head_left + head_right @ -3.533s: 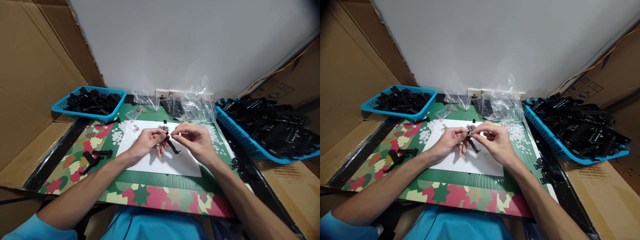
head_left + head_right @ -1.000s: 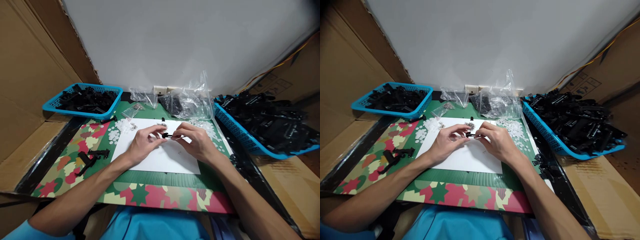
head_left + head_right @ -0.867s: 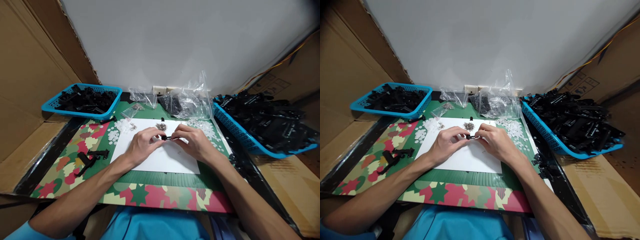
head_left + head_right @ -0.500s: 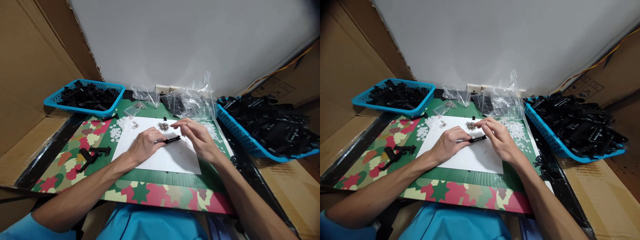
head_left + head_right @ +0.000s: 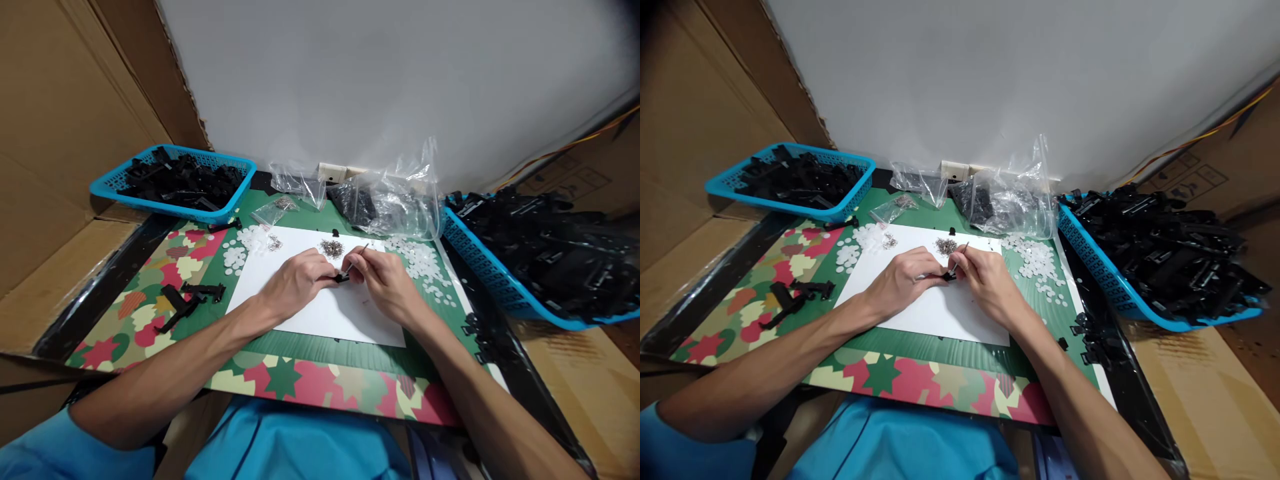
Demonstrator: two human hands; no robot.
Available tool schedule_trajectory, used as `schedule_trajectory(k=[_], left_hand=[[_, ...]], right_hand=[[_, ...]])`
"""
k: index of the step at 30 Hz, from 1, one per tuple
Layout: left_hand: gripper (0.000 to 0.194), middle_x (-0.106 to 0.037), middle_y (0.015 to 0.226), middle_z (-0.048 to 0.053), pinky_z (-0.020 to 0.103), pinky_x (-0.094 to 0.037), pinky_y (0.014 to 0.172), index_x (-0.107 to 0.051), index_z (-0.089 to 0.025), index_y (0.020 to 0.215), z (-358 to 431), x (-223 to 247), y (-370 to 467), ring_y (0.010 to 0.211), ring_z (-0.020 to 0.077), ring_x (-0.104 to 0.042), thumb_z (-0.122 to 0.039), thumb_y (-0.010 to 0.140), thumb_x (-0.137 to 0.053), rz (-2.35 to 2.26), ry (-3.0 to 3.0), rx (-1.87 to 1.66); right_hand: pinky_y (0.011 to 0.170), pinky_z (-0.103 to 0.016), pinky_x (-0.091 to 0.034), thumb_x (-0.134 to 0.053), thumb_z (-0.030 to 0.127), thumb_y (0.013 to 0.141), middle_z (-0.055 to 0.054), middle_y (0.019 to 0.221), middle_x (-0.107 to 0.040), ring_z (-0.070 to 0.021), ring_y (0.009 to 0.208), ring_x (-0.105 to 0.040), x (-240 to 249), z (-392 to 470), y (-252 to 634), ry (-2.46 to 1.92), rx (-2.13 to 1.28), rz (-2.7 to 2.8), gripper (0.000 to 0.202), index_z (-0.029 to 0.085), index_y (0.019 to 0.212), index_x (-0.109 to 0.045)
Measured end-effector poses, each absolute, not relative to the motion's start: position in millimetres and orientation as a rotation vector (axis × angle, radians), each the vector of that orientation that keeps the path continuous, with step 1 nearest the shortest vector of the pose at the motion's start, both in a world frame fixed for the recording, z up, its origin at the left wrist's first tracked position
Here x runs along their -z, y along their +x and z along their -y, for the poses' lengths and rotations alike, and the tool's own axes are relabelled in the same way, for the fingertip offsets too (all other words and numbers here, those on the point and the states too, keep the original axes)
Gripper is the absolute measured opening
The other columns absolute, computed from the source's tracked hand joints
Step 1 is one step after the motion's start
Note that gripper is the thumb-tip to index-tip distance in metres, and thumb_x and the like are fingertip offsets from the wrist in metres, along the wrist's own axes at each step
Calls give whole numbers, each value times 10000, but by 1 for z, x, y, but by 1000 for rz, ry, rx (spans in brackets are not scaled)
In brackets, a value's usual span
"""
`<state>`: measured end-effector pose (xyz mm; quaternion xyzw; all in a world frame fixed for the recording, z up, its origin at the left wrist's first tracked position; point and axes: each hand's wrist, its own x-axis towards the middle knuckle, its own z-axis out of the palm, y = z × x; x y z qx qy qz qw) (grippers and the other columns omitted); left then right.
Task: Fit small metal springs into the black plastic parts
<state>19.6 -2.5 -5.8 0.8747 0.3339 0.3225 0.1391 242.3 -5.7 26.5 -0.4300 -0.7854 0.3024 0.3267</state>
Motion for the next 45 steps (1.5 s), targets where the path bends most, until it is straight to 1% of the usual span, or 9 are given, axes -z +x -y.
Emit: schedule_trajectory(k=[6, 11, 16, 27, 33, 37, 39, 43, 45], left_hand=[[89, -764, 900, 56, 340, -525, 776, -763, -163, 883, 2, 4, 20, 888, 223, -679, -158, 971, -752, -986, 2520, -913], [118, -755, 877, 52, 339, -528, 784, -772, -169, 887, 4, 4, 21, 886, 221, -677, -136, 988, -720, -996, 2511, -904], [138, -718, 810, 45, 326, -508, 725, -780, -171, 918, 4, 6, 20, 824, 213, -661, -109, 995, -684, -1015, 2534, -911], [211, -761, 885, 71, 337, -535, 728, -798, -158, 946, 5, 7, 20, 845, 223, -698, -26, 970, -635, -991, 2522, -916], [300, -773, 901, 62, 343, -561, 752, -813, -179, 969, 6, 8, 20, 853, 214, -710, 23, 934, -594, -1004, 2486, -949], [303, -784, 919, 61, 348, -572, 768, -819, -185, 1008, 5, 10, 20, 866, 220, -727, 31, 919, -625, -1011, 2445, -971], [257, -783, 904, 56, 348, -572, 765, -816, -187, 1006, 5, 9, 20, 856, 220, -728, 0, 931, -658, -1011, 2431, -977], [110, -790, 917, 62, 351, -582, 757, -803, -188, 1026, 5, 7, 22, 864, 224, -733, -131, 955, -741, -1056, 2359, -1056], [114, -791, 934, 67, 346, -588, 742, -797, -191, 1061, 7, 4, 23, 851, 218, -735, -185, 949, -773, -1093, 2302, -1121]], right_hand=[[676, -295, -400, -470, 394, 1149, 1, 729, -617, -142, 640, -541, -25, 4, 243, -1137, -743, 2097, 415, 186, 864, -687], [667, -296, -401, -476, 370, 1145, 2, 736, -624, -141, 636, -542, -22, 5, 242, -1115, -732, 2100, 392, 194, 838, -647], [661, -301, -409, -470, 356, 1142, -9, 758, -641, -145, 646, -560, -16, 6, 244, -1075, -675, 2110, 385, 200, 825, -622], [667, -303, -440, -491, 351, 1136, -18, 769, -675, -143, 652, -584, -14, 8, 244, -1059, -656, 2097, 367, 198, 840, -643], [681, -303, -436, -485, 305, 1130, -24, 771, -667, -151, 677, -587, -13, 10, 242, -1040, -595, 2133, 314, 189, 909, -676], [726, -306, -446, -466, 258, 1126, -34, 823, -682, -160, 733, -616, -11, 12, 241, -1030, -583, 2156, 298, 186, 917, -666], [738, -309, -454, -466, 278, 1132, -38, 839, -696, -165, 749, -628, -14, 13, 241, -1026, -609, 2138, 310, 190, 917, -672], [747, -323, -479, -449, 407, 1150, -45, 855, -705, -176, 760, -636, -28, 11, 250, -1067, -685, 1938, 399, 205, 914, -699], [766, -339, -484, -448, 477, 1144, -52, 855, -688, -187, 776, -624, -35, 7, 260, -1109, -653, 1820, 454, 211, 862, -683]])
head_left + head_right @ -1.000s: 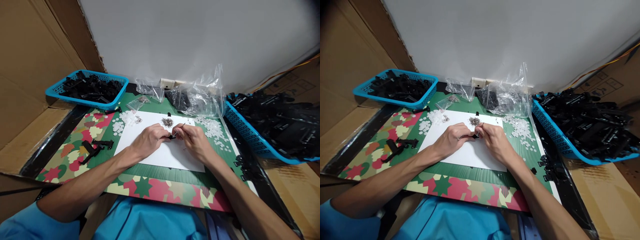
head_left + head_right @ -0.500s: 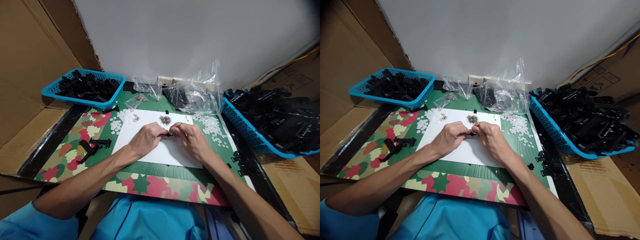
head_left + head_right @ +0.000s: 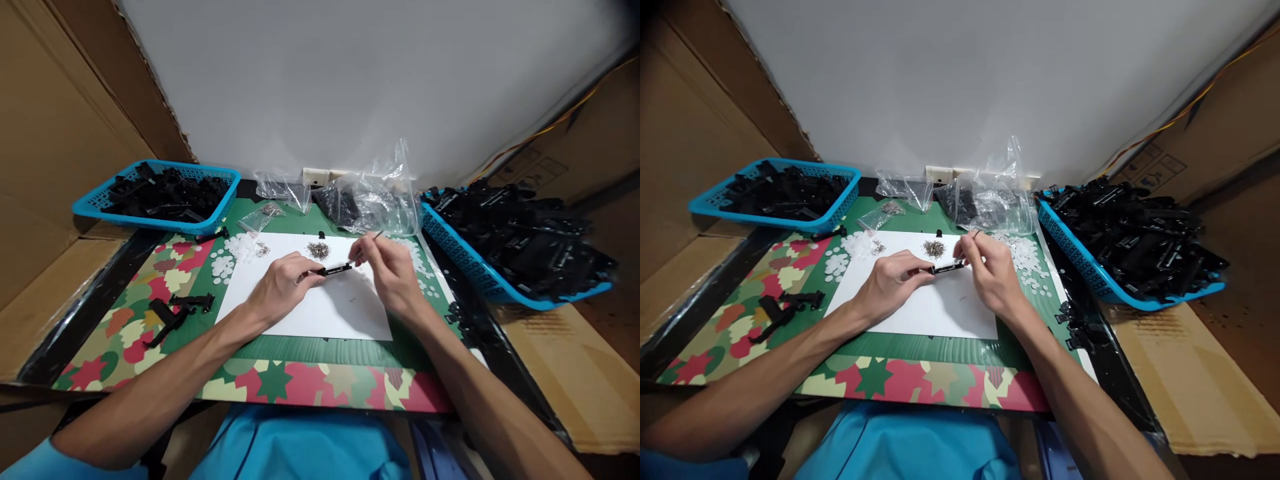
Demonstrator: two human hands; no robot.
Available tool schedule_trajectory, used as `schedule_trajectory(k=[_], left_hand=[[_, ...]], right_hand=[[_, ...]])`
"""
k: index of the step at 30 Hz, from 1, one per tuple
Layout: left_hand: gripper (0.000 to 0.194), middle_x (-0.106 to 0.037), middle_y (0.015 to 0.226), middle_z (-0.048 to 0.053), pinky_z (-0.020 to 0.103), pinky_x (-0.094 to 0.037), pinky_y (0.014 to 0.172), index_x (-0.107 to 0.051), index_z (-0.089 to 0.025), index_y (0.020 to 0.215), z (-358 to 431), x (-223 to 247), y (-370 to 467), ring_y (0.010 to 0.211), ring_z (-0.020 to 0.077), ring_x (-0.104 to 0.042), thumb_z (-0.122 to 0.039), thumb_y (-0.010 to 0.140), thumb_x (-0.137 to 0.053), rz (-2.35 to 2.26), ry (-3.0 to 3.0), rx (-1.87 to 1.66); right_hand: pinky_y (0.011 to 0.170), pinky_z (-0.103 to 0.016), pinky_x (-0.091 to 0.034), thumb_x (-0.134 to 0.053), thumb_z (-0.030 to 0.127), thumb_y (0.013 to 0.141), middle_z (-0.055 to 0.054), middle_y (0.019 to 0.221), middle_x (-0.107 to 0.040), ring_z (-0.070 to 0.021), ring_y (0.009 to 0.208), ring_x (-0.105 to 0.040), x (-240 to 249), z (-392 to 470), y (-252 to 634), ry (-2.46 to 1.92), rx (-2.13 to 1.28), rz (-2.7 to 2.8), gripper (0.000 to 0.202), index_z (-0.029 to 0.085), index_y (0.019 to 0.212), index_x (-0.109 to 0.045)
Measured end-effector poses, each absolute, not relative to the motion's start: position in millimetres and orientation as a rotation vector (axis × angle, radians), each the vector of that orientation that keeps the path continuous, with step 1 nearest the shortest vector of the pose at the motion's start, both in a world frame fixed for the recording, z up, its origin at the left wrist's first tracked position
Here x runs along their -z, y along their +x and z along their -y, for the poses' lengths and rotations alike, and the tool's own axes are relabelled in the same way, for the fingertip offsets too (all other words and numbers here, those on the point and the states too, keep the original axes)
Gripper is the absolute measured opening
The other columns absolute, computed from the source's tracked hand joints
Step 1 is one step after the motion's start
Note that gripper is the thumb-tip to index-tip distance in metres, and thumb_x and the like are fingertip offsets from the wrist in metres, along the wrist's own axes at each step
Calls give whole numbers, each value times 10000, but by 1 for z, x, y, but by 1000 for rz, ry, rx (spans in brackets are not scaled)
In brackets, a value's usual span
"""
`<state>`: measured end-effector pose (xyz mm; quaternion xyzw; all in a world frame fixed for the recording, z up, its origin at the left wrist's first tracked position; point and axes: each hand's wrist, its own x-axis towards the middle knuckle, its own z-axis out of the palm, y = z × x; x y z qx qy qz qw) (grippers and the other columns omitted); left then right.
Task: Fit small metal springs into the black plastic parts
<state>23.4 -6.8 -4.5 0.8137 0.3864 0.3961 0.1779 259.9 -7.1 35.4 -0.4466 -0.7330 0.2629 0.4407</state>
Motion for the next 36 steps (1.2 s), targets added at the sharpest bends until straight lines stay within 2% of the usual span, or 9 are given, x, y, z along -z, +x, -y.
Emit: schedule_trajectory(k=[4, 7, 11, 13, 15, 19, 25, 29, 36], left_hand=[[175, -779, 924, 61, 344, -588, 747, -785, -188, 1099, 9, -5, 23, 794, 192, -703, -270, 945, -791, -1191, 2202, -1278], [220, -786, 983, 61, 341, -600, 759, -770, -197, 1140, 1, -17, 16, 819, 192, -711, -328, 963, -764, -1272, 2018, -1437], [280, -775, 1094, 70, 320, -615, 820, -754, -203, 1193, -24, -33, -9, 945, 196, -732, -357, 959, -752, -1329, 1725, -1829], [277, -762, 1054, 63, 294, -609, 783, -758, -200, 1180, -37, -37, -25, 917, 180, -717, -381, 973, -729, -1344, 1606, -1960], [281, -736, 952, 46, 264, -591, 698, -761, -203, 1162, -46, -39, -39, 821, 158, -692, -409, 975, -723, -1346, 1499, -2029], [275, -730, 918, 43, 245, -577, 621, -731, -213, 1150, -52, -35, -51, 737, 140, -682, -436, 995, -694, -1294, 1353, -2038], [250, -749, 947, 55, 234, -549, 597, -698, -209, 1171, -51, -28, -49, 705, 127, -673, -410, 1032, -642, -1272, 1312, -1979], [241, -739, 924, 48, 239, -537, 585, -695, -214, 1183, -50, -27, -49, 691, 129, -656, -398, 1039, -634, -1277, 1328, -1971], [222, -747, 940, 52, 248, -518, 587, -698, -212, 1180, -47, -30, -49, 700, 133, -650, -379, 1053, -627, -1275, 1311, -1972]], right_hand=[[720, -338, -464, -470, 538, 1125, -40, 783, -632, -177, 703, -577, -38, -4, 283, -1125, -721, 1722, 505, 206, 774, -617], [638, -308, -386, -486, 484, 1130, -3, 717, -567, -153, 642, -499, -33, -8, 285, -1163, -781, 1804, 450, 194, 824, -646], [665, -292, -376, -579, 359, 1094, -28, 848, -676, -156, 716, -539, -29, -9, 255, -1219, -699, 2010, 254, 184, 976, -720], [693, -287, -394, -624, 299, 1062, -56, 942, -721, -164, 768, -581, -30, -11, 230, -1189, -691, 2158, 168, 179, 1064, -741], [688, -285, -382, -668, 245, 1018, -70, 929, -728, -165, 757, -583, -30, -17, 205, -1182, -657, 2293, 135, 167, 1073, -763], [626, -284, -331, -680, 160, 941, -55, 802, -713, -154, 664, -548, -27, -42, 162, -1206, -654, 2341, 132, 160, 998, -799], [610, -291, -316, -685, 147, 879, -34, 724, -683, -149, 613, -525, -19, -76, 129, -1237, -652, 2297, 126, 166, 906, -807], [612, -282, -330, -715, 179, 872, -24, 719, -676, -145, 617, -529, -18, -84, 121, -1230, -669, 2328, 82, 173, 885, -796], [608, -277, -324, -659, 110, 847, -2, 673, -634, -132, 607, -501, -15, -90, 116, -1176, -696, 2405, 111, 166, 789, -736]])
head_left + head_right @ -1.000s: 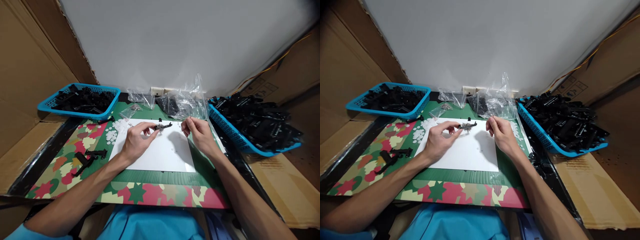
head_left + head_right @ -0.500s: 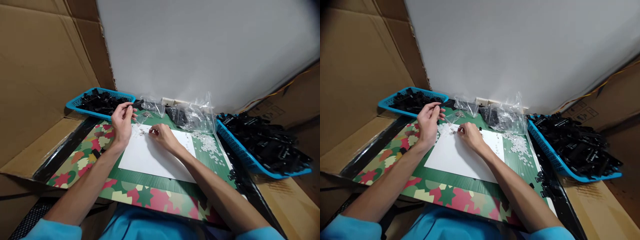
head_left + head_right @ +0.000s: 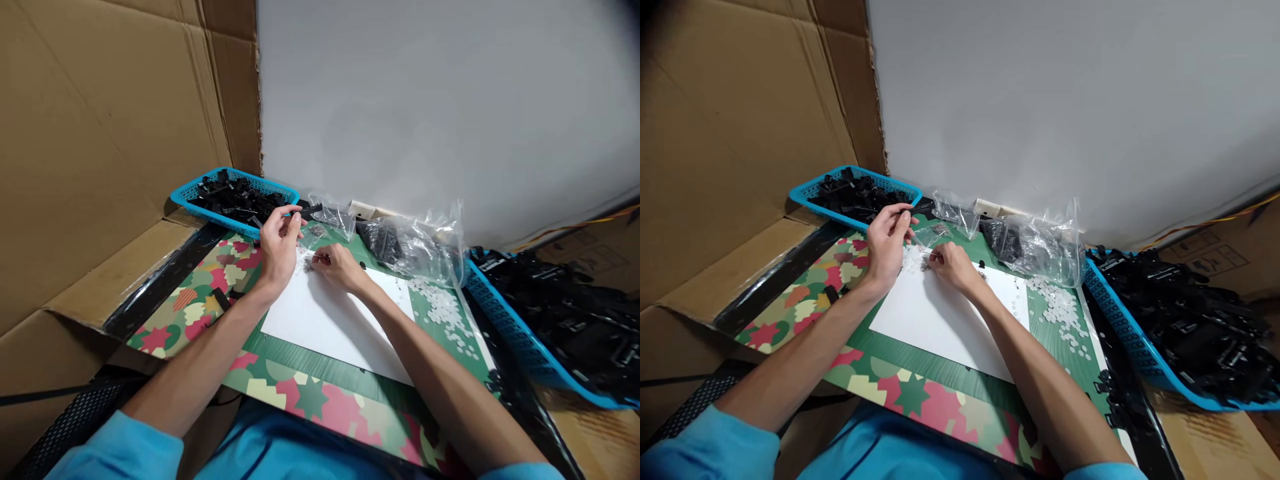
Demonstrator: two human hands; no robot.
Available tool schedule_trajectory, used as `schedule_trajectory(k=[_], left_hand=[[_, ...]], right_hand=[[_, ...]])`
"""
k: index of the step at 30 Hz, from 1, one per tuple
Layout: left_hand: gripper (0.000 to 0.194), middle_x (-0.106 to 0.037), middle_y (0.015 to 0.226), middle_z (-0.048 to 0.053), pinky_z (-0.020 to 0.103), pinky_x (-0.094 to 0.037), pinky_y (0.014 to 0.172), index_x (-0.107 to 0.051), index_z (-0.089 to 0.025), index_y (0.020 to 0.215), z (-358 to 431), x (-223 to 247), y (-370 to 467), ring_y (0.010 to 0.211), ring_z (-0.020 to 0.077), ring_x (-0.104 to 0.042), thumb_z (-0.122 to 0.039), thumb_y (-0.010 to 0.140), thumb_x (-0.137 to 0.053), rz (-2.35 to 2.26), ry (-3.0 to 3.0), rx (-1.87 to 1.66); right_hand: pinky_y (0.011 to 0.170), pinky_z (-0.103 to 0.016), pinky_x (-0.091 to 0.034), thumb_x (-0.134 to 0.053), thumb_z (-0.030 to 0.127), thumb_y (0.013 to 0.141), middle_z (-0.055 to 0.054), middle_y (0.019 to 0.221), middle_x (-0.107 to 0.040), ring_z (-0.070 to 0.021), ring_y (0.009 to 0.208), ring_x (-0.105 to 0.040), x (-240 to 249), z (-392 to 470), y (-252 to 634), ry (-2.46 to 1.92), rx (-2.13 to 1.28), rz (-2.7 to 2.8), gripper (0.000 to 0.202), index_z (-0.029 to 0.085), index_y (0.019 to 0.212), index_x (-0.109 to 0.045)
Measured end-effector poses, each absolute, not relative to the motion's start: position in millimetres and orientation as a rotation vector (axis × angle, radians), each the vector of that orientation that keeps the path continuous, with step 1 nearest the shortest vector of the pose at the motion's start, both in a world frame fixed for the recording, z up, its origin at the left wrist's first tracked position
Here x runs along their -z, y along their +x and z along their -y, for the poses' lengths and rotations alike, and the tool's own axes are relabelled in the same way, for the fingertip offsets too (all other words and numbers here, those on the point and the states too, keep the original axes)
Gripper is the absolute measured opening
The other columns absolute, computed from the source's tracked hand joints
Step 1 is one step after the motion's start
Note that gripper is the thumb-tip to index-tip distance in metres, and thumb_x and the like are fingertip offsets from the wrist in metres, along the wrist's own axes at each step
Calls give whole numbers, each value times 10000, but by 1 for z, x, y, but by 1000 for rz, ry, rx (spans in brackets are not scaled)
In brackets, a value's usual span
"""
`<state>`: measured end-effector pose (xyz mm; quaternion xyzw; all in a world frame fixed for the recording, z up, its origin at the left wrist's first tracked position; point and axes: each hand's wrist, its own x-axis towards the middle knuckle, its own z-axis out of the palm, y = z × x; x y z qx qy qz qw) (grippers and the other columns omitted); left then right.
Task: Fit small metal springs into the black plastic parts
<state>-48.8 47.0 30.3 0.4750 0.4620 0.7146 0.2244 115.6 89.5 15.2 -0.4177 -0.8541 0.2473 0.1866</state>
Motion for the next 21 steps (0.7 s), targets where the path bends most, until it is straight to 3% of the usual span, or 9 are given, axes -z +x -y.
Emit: schedule_trajectory(k=[8, 15, 21], left_hand=[[217, -745, 938, 52, 267, -547, 641, -705, -213, 1180, -50, -27, -49, 702, 135, -636, -367, 1051, -622, -1267, 1311, -1963], [222, -752, 945, 58, 250, -535, 618, -709, -208, 1170, -52, -22, -49, 684, 129, -633, -370, 1041, -631, -1286, 1306, -1932], [230, -752, 959, 60, 241, -532, 613, -703, -215, 1190, -53, -21, -50, 696, 130, -644, -377, 1048, -621, -1293, 1350, -1903]], right_hand=[[627, -284, -334, -681, 166, 879, -15, 722, -658, -143, 627, -511, -16, -88, 121, -1151, -684, 2409, 86, 168, 902, -764], [625, -270, -339, -717, 146, 844, 12, 690, -624, -125, 620, -506, -14, -85, 119, -1105, -717, 2382, 88, 170, 873, -796], [602, -271, -320, -726, 218, 844, 23, 649, -586, -123, 602, -447, -27, -85, 131, -1052, -845, 2267, 108, 154, 866, -810]])
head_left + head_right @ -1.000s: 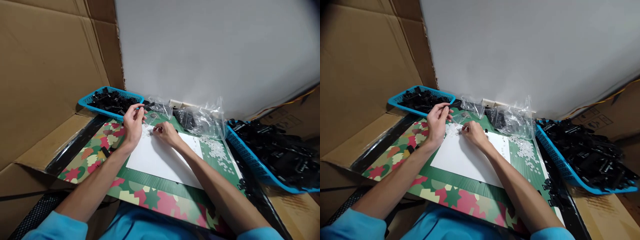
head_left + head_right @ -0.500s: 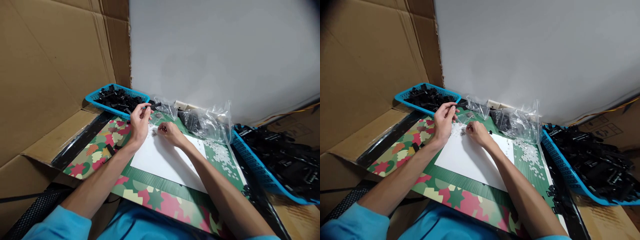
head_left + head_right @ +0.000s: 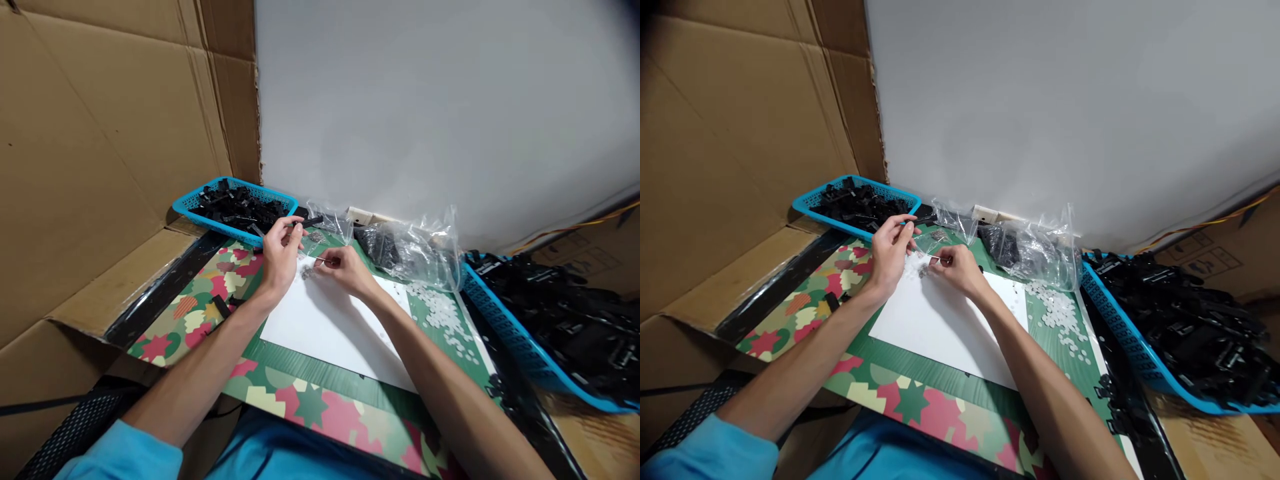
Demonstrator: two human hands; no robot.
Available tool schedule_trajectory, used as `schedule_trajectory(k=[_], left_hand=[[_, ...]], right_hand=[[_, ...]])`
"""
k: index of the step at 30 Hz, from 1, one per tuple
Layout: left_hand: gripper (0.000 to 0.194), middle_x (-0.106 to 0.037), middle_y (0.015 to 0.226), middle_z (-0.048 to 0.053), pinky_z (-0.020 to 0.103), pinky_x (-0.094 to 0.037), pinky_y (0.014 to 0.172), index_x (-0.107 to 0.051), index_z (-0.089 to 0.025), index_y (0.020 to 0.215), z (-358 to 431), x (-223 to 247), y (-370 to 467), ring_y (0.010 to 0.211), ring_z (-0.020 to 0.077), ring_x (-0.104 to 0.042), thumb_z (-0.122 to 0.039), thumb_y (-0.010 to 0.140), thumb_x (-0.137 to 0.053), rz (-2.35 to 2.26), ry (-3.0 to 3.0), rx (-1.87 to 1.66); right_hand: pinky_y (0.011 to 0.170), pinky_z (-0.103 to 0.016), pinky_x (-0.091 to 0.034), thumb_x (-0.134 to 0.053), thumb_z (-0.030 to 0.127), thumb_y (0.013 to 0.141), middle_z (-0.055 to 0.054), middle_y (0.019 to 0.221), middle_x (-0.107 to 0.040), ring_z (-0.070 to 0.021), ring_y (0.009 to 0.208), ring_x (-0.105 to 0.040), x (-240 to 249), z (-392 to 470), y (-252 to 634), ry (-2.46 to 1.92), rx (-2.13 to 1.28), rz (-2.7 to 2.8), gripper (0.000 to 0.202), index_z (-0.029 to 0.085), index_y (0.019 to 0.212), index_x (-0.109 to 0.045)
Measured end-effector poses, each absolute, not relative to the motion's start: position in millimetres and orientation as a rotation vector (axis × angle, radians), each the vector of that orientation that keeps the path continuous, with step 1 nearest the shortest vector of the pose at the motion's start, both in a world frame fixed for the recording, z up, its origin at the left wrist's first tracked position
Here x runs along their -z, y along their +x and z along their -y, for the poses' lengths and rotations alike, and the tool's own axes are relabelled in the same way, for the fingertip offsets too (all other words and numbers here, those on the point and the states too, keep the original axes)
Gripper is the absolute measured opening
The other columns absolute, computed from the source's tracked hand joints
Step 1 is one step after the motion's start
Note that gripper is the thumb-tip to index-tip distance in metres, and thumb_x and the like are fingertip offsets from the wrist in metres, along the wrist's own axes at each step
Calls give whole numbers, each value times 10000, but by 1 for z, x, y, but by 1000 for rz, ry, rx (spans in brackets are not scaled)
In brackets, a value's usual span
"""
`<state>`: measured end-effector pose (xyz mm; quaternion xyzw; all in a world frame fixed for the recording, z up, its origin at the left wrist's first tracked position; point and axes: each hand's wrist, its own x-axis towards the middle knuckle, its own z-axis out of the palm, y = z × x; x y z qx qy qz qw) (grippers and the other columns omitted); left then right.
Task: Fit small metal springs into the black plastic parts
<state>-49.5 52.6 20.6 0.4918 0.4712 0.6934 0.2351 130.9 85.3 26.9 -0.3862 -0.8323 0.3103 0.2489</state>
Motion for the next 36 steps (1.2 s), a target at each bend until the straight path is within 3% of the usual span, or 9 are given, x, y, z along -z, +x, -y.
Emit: schedule_trajectory(k=[4, 10, 16, 20, 23, 26, 30, 36], left_hand=[[228, -758, 953, 60, 236, -529, 600, -706, -216, 1186, -52, -22, -50, 690, 130, -651, -379, 1044, -630, -1306, 1364, -1888], [252, -744, 939, 56, 221, -507, 596, -718, -206, 1184, -51, -22, -49, 685, 122, -627, -397, 1036, -647, -1275, 1343, -1898], [257, -730, 942, 58, 221, -518, 610, -726, -200, 1170, -52, -21, -50, 699, 126, -627, -405, 1027, -667, -1268, 1338, -1909], [270, -728, 943, 53, 220, -518, 606, -718, -208, 1186, -53, -22, -52, 682, 120, -620, -424, 1036, -659, -1276, 1349, -1918], [265, -731, 953, 56, 221, -526, 619, -717, -207, 1188, -52, -22, -53, 698, 121, -623, -417, 1038, -659, -1275, 1357, -1913], [254, -730, 951, 57, 223, -527, 614, -721, -201, 1177, -52, -23, -52, 692, 121, -626, -402, 1032, -666, -1269, 1347, -1905], [255, -733, 929, 55, 223, -526, 612, -725, -196, 1172, -52, -24, -51, 692, 124, -628, -398, 1025, -672, -1256, 1338, -1896], [261, -739, 960, 68, 235, -536, 627, -721, -199, 1182, -51, -25, -51, 719, 138, -641, -401, 1032, -653, -1270, 1334, -1899]], right_hand=[[594, -275, -304, -744, 227, 827, 35, 587, -527, -120, 579, -418, -27, -79, 134, -1107, -790, 2236, 113, 149, 851, -822], [587, -278, -292, -754, 213, 806, 16, 612, -562, -116, 573, -427, -21, -77, 129, -1223, -702, 2196, 121, 161, 859, -849], [528, -273, -239, -770, 378, 853, 48, 541, -441, -103, 528, -317, -13, -85, 132, -1290, -859, 2138, 251, 159, 906, -879], [559, -279, -278, -788, 215, 782, 31, 531, -487, -110, 537, -380, -16, -86, 134, -1321, -829, 2160, 109, 166, 826, -875], [579, -283, -293, -779, 85, 688, 3, 579, -576, -116, 563, -440, -23, -87, 134, -1316, -818, 2205, 129, 175, 744, -854], [573, -284, -282, -786, 51, 632, -4, 588, -593, -113, 564, -444, -29, -88, 135, -1303, -854, 2219, 141, 173, 683, -834], [555, -281, -270, -836, 176, 690, 22, 535, -525, -103, 552, -391, -29, -89, 137, -1255, -947, 2161, 53, 153, 734, -853], [499, -268, -251, -909, 441, 680, 13, 538, -569, -88, 504, -350, -14, -87, 129, -1236, -1217, 1841, 358, 116, 824, -865]])
